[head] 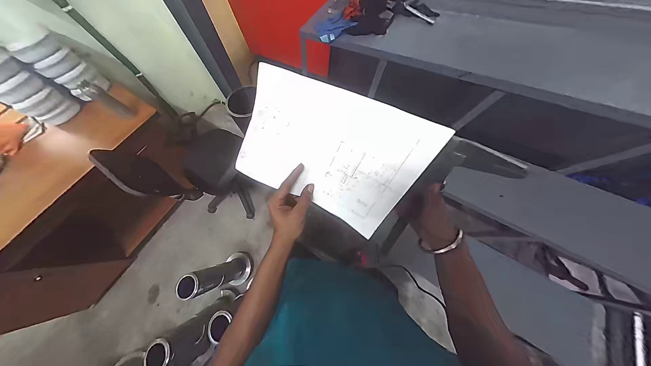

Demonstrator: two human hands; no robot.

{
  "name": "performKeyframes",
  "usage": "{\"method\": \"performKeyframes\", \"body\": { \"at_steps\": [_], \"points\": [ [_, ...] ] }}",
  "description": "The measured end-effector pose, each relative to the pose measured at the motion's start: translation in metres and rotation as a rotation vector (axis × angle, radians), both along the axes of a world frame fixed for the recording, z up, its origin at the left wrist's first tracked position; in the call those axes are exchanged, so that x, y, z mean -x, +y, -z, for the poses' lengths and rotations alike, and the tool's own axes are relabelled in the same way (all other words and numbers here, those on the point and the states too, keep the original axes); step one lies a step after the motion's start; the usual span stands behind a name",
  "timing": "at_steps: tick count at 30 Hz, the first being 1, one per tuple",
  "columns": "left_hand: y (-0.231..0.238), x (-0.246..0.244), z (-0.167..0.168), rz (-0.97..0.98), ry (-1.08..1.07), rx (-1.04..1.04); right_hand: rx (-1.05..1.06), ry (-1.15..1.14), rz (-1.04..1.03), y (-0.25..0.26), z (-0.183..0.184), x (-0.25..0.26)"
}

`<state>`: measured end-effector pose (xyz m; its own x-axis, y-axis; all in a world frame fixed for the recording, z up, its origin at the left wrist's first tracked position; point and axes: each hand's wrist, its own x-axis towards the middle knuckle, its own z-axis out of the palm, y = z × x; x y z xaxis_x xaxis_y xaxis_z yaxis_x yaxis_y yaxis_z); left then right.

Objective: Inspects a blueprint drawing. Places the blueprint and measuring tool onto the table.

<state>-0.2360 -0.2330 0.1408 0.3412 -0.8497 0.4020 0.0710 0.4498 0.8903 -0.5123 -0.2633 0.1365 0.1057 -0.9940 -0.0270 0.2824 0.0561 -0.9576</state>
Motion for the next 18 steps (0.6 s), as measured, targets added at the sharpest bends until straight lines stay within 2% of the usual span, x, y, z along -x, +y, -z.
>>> {"method": "performKeyframes", "body": {
  "at_steps": [2,4,10,13,18],
  "points": [
    [0.008,0.024,-0.006,-0.004,-0.051,0.016,0.147,-0.099,-0.084,0.004,-0.007,0.024],
    [0.012,0.043,-0.015,0.004,-0.088,0.045,0.241,-0.084,-0.102,0.008,-0.02,0.047],
    [0.009,0.087,-0.032,0.167,-0.113,0.155,0.177,0.163,0.428,0.031,-0.056,0.074],
    [0.005,0.1,-0.04,0.248,-0.075,0.165,0.228,0.233,0.553,0.043,-0.063,0.085],
    [-0.004,0.106,-0.05,0.36,-0.022,0.187,0.244,0.247,0.641,0.058,-0.085,0.09]
  ]
}}
